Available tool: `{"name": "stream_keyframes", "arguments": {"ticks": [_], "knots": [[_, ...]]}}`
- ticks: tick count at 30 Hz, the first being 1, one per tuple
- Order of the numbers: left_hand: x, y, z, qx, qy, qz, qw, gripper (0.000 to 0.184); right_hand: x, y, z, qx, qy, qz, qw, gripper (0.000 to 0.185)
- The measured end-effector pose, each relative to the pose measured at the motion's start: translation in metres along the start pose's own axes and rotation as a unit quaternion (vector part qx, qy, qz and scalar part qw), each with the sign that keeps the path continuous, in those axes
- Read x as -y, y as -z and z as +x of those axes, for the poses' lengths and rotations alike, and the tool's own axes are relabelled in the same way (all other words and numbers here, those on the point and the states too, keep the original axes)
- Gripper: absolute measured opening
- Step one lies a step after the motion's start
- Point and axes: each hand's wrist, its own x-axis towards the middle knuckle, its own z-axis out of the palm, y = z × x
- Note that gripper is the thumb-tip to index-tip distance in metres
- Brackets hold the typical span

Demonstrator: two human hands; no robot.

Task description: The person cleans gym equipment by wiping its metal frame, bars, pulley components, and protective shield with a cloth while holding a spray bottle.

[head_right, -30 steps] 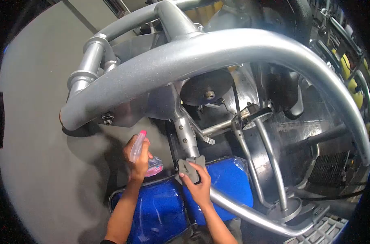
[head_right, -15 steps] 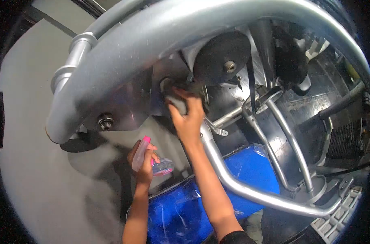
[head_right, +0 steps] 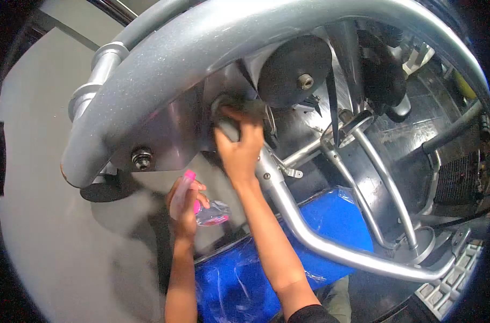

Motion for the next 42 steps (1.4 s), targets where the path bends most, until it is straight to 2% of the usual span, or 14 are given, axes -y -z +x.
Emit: {"name": "stream_keyframes", "arguments": {"ticks": [8,12,15,16,18,21,24,29,31,33,37,39,41,42], "knots": [[-0.021,0.006,0.003,-0.023,0.019,-0.074,0.997,0.016,-0.041,0.029,-0.044,0.286,0.052,-0.103,0.951,0.04],[-0.026,0.01,0.003,-0.008,0.015,-0.038,0.999,0.015,-0.019,0.023,-0.012,0.204,0.016,-0.066,0.977,0.042],[-0.028,0.008,0.003,-0.017,0.022,-0.041,0.999,0.015,0.019,0.002,0.034,0.03,0.018,0.045,0.998,0.037],[-0.029,0.007,0.002,-0.027,0.024,-0.05,0.998,0.015,0.027,-0.006,0.036,0.03,0.017,0.044,0.998,0.037],[-0.029,0.01,0.003,-0.013,0.022,-0.043,0.999,0.015,0.036,-0.02,0.037,-0.091,-0.049,0.057,0.993,0.04],[-0.031,0.008,0.004,0.002,0.021,-0.026,0.999,0.022,0.027,-0.019,0.009,-0.075,0.013,0.01,0.997,0.039],[-0.033,0.008,0.004,0.002,0.027,-0.031,0.999,0.021,0.012,0.001,-0.002,0.012,-0.071,0.05,0.996,0.038],[-0.036,0.001,0.003,0.005,0.032,-0.062,0.998,0.016,0.01,-0.006,0.029,-0.041,-0.011,-0.001,0.999,0.037],[-0.034,0.004,0.002,0.03,0.01,-0.034,0.999,0.018,0.012,-0.017,0.033,-0.082,-0.08,0.084,0.99,0.033],[-0.034,0.002,0.003,0.027,0.009,-0.029,0.999,0.02,0.003,-0.012,0.02,-0.048,-0.023,0.019,0.998,0.035],[-0.032,-0.003,0.002,0.036,0.012,-0.017,0.999,0.019,-0.037,0.008,-0.038,0.021,-0.105,-0.057,0.993,0.038],[-0.032,-0.008,0.001,0.031,0.014,-0.023,0.999,0.019,-0.047,0.017,-0.044,0.081,-0.239,0.007,0.968,0.036],[-0.033,-0.011,0.002,0.022,0.017,-0.032,0.999,0.018,-0.05,0.015,-0.028,0.097,-0.198,-0.03,0.975,0.03],[-0.032,-0.011,0.002,0.032,0.022,-0.018,0.999,0.019,-0.043,0.008,-0.013,0.039,-0.151,-0.012,0.988,0.034]]}}
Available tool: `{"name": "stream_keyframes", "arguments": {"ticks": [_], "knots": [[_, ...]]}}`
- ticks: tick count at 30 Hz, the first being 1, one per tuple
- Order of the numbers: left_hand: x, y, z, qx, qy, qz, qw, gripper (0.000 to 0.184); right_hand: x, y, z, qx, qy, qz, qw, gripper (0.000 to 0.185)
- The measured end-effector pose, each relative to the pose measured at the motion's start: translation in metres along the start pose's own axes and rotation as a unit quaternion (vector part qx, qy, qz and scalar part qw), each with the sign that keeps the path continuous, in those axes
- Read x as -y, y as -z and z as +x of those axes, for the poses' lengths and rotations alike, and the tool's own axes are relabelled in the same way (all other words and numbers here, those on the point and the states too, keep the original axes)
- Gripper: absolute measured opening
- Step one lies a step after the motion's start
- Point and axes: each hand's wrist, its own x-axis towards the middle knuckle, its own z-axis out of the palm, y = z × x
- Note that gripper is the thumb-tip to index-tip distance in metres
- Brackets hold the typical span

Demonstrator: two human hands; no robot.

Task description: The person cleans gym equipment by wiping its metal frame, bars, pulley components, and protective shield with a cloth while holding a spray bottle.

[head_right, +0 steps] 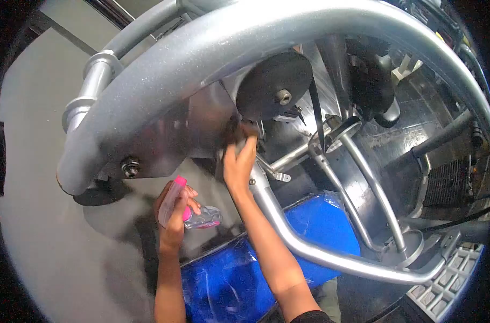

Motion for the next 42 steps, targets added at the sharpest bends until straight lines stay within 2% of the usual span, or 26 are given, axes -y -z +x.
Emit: {"name": "stream_keyframes", "arguments": {"ticks": [1,5,7,8,9,11,12,14,17,19,22,23,25,27,29,33,35,37,39,42], "knots": [[0.001,0.0,0.0,0.011,0.006,0.014,1.0,0.019,0.01,-0.003,0.011,-0.057,0.048,0.024,0.997,0.038],[0.001,-0.001,-0.001,0.008,0.015,0.008,1.0,0.021,0.032,-0.006,0.029,-0.04,0.037,0.116,0.992,0.034],[0.0,-0.001,-0.001,0.004,0.021,0.003,1.0,0.022,0.029,-0.006,0.014,-0.047,0.138,-0.028,0.989,0.033],[0.0,-0.001,0.0,0.005,0.021,0.002,1.0,0.022,0.024,-0.008,0.0,-0.027,0.097,0.008,0.995,0.033],[0.0,-0.001,0.0,0.009,0.02,0.006,1.0,0.023,0.006,-0.009,-0.013,-0.026,0.097,0.007,0.995,0.033],[0.001,-0.001,-0.001,0.012,0.021,0.01,1.0,0.023,-0.029,-0.012,-0.035,-0.012,-0.037,-0.004,0.999,0.033],[0.001,-0.001,-0.001,0.015,0.025,0.01,1.0,0.023,-0.031,-0.009,-0.038,-0.012,-0.037,-0.004,0.999,0.033],[0.0,-0.002,0.0,0.019,0.029,0.009,0.999,0.023,-0.037,-0.003,-0.041,0.056,-0.114,-0.074,0.989,0.031],[0.004,-0.002,-0.001,0.019,0.055,0.007,0.998,0.023,-0.032,-0.002,-0.019,0.036,-0.134,-0.044,0.989,0.03],[0.012,-0.002,0.001,0.011,0.026,0.005,1.0,0.025,-0.016,0.001,-0.018,0.038,-0.112,-0.054,0.992,0.031],[0.01,-0.002,0.001,-0.006,0.033,0.004,0.999,0.026,-0.01,0.003,-0.042,0.041,0.012,-0.103,0.994,0.033],[0.01,-0.002,0.001,-0.007,0.033,0.005,0.999,0.026,-0.012,0.002,-0.043,0.042,0.011,-0.103,0.994,0.033],[0.009,-0.002,0.001,-0.028,0.029,-0.007,0.999,0.029,-0.025,-0.002,-0.049,0.069,-0.216,-0.037,0.973,0.038],[0.011,0.003,0.0,-0.027,0.015,0.017,0.999,0.025,-0.03,-0.004,-0.048,0.079,-0.202,-0.054,0.975,0.043],[0.01,0.004,-0.003,-0.029,0.001,0.04,0.999,0.021,-0.024,-0.003,-0.05,0.073,-0.271,-0.016,0.96,0.042],[0.006,0.012,-0.006,-0.112,-0.067,0.05,0.99,0.024,0.008,0.024,-0.055,0.115,-0.246,0.064,0.96,0.038],[0.004,0.017,-0.006,-0.139,-0.083,0.067,0.985,0.026,0.035,0.038,-0.056,0.167,-0.136,0.062,0.974,0.032],[0.0,0.019,-0.005,-0.167,-0.129,0.078,0.974,0.029,0.056,0.049,-0.06,0.137,-0.158,0.084,0.974,0.032],[-0.005,0.023,-0.006,-0.177,-0.125,0.088,0.972,0.031,0.077,0.06,-0.06,0.109,-0.12,0.08,0.983,0.033],[-0.011,0.027,-0.008,-0.177,-0.099,0.095,0.975,0.032,0.093,0.063,-0.061,0.077,0.008,0.088,0.993,0.035]]}}
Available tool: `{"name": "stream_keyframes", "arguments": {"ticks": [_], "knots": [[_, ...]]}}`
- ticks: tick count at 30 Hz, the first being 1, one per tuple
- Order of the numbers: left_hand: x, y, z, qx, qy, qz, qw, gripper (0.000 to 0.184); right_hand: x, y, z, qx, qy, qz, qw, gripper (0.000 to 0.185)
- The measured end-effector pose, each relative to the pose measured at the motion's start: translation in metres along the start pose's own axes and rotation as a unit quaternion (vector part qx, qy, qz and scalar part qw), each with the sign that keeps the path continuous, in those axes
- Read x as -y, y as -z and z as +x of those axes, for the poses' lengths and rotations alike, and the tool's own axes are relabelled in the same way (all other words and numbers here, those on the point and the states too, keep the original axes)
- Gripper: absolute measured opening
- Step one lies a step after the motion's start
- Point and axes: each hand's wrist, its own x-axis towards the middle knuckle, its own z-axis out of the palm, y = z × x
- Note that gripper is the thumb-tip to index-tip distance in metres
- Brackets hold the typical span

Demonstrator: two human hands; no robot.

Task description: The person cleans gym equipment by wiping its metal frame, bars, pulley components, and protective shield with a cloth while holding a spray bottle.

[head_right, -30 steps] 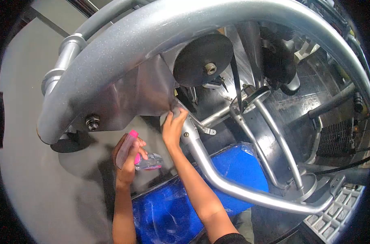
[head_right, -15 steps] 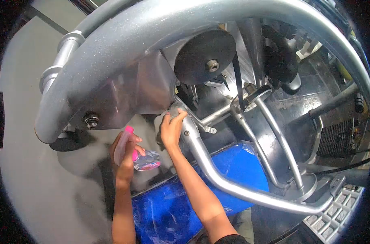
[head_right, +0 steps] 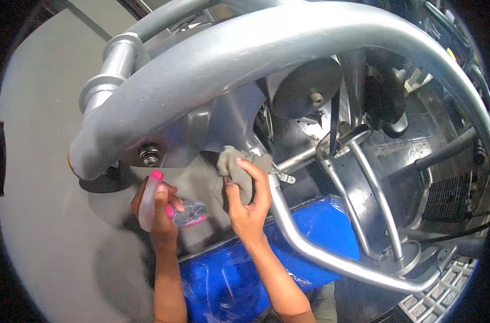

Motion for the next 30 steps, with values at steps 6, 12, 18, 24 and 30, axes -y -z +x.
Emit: {"name": "stream_keyframes", "arguments": {"ticks": [6,12,18,24,30], "knots": [[-0.012,0.006,0.01,0.04,-0.03,-0.01,0.999,0.036,0.02,-0.05,0.043,-0.006,0.155,-0.003,0.988,0.042],[-0.011,0.019,0.016,0.035,-0.062,-0.039,0.997,0.03,-0.036,-0.064,-0.007,0.068,0.174,-0.04,0.982,0.043],[-0.013,0.024,0.014,0.055,-0.037,-0.086,0.994,0.036,0.014,-0.073,0.035,-0.058,0.204,-0.016,0.977,0.043],[-0.014,0.024,0.013,-0.011,-0.051,-0.145,0.988,0.041,0.049,-0.056,0.037,0.053,0.259,-0.103,0.959,0.036],[-0.009,0.041,0.014,-0.039,-0.039,-0.181,0.982,0.052,0.067,-0.064,0.02,0.099,0.236,-0.156,0.954,0.048]]}}
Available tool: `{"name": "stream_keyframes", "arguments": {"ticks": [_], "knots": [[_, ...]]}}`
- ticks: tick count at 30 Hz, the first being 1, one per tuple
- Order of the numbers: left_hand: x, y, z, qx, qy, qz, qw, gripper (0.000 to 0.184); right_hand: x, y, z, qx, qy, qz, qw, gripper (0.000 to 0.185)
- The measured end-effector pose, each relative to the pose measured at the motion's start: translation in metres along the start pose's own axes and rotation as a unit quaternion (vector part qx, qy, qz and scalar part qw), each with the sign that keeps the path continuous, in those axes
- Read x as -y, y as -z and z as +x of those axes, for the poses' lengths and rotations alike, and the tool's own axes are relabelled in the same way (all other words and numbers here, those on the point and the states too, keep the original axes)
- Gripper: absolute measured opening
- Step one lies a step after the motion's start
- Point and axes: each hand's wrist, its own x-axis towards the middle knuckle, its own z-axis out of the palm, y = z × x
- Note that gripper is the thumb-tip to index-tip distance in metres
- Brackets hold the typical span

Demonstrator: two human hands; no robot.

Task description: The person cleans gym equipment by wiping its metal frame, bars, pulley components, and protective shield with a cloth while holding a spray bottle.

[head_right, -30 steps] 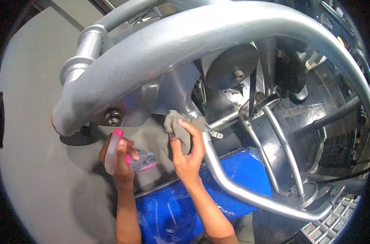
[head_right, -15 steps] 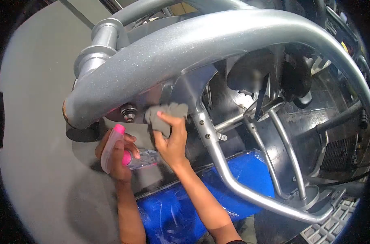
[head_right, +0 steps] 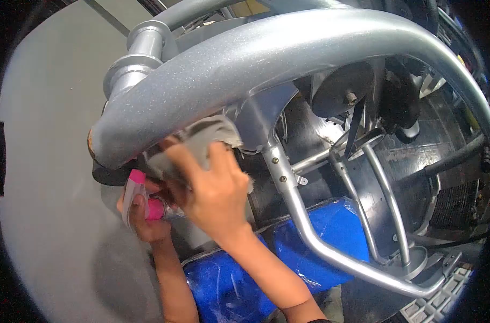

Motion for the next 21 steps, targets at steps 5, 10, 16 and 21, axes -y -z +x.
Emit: {"name": "stream_keyframes", "arguments": {"ticks": [5,10,16,21], "knots": [[0.006,0.006,-0.005,-0.04,0.006,0.009,0.999,0.053,0.016,0.013,0.012,0.04,0.03,-0.057,0.997,0.04],[0.012,0.029,-0.011,0.002,0.007,0.01,1.0,0.041,0.029,0.022,0.015,0.143,0.017,-0.101,0.984,0.036],[0.008,0.028,-0.005,-0.006,0.01,-0.009,1.0,0.04,0.006,0.008,-0.018,0.152,0.048,-0.077,0.984,0.041],[0.004,0.02,-0.001,0.038,-0.017,-0.038,0.998,0.04,-0.032,-0.004,-0.04,0.107,-0.072,-0.032,0.991,0.058]]}}
